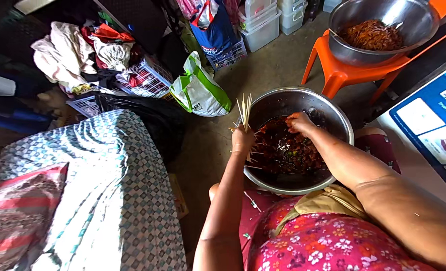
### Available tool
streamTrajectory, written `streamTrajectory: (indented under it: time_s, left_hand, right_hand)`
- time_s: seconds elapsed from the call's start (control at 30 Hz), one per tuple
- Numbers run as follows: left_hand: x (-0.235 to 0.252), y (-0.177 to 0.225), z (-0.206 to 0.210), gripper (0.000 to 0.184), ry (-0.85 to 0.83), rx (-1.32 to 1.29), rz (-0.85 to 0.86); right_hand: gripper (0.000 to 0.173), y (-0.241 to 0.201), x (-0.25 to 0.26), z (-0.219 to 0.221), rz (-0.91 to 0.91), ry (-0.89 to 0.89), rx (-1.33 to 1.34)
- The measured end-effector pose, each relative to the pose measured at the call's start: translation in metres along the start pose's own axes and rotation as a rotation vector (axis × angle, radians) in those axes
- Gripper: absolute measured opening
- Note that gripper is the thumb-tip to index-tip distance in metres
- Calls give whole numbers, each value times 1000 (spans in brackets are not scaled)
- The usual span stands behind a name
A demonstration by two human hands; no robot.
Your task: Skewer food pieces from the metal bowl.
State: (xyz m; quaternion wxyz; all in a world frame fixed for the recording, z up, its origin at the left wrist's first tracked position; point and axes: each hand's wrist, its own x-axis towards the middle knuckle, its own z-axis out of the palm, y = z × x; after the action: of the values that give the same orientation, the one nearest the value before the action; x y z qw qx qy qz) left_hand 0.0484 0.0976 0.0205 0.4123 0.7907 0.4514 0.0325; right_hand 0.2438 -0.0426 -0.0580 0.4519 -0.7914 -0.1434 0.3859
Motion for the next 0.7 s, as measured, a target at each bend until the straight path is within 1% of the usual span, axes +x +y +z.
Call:
streamTrajectory:
  time_s: [0.07,0.13,0.2,0.23,0.27,0.33,0.43,0.53,0.57,0.63,0.67,0.7]
  left_hand:
    - [13,-7,-12,34,40,14,-15]
    - [12,-4,-26,34,111,9,-7]
    - [2,3,-33,32,168,-36,9]
    - [-5,6,-33,31,178,-69,26]
    - [-13,8,-30,30,179,-104,48]
    - [-29,10,-16,28,143,-153,88]
    - [-43,8,19,27,38,-225,82]
    - [-56,-1,50,28,-39,-260,57]
    - [-60,-4,59,29,-62,-269,50]
    - [-64,-11,73,30,-105,-272,50]
    - [-65,-14,78,30,-122,-264,52]
    - [-65,-16,80,30,-131,-248,55]
  right_hand:
    - [27,14,14,-13,-51,67,-330]
    - [30,11,9,-18,3,-6,-616]
    - [39,0,-6,-13,77,-126,-848]
    - [43,-3,-12,-7,95,-175,-921]
    - [42,-3,-13,-3,92,-207,-969]
    - [34,0,-9,2,82,-248,-1016]
    - [25,12,3,1,54,-222,-971]
    - [32,18,18,-7,11,-166,-829]
    - [30,23,24,-9,-24,-126,-724]
    - [24,28,31,-10,-87,-41,-431]
    - [23,24,26,-9,-78,-40,-258]
    - [26,15,17,-9,-37,-72,-90]
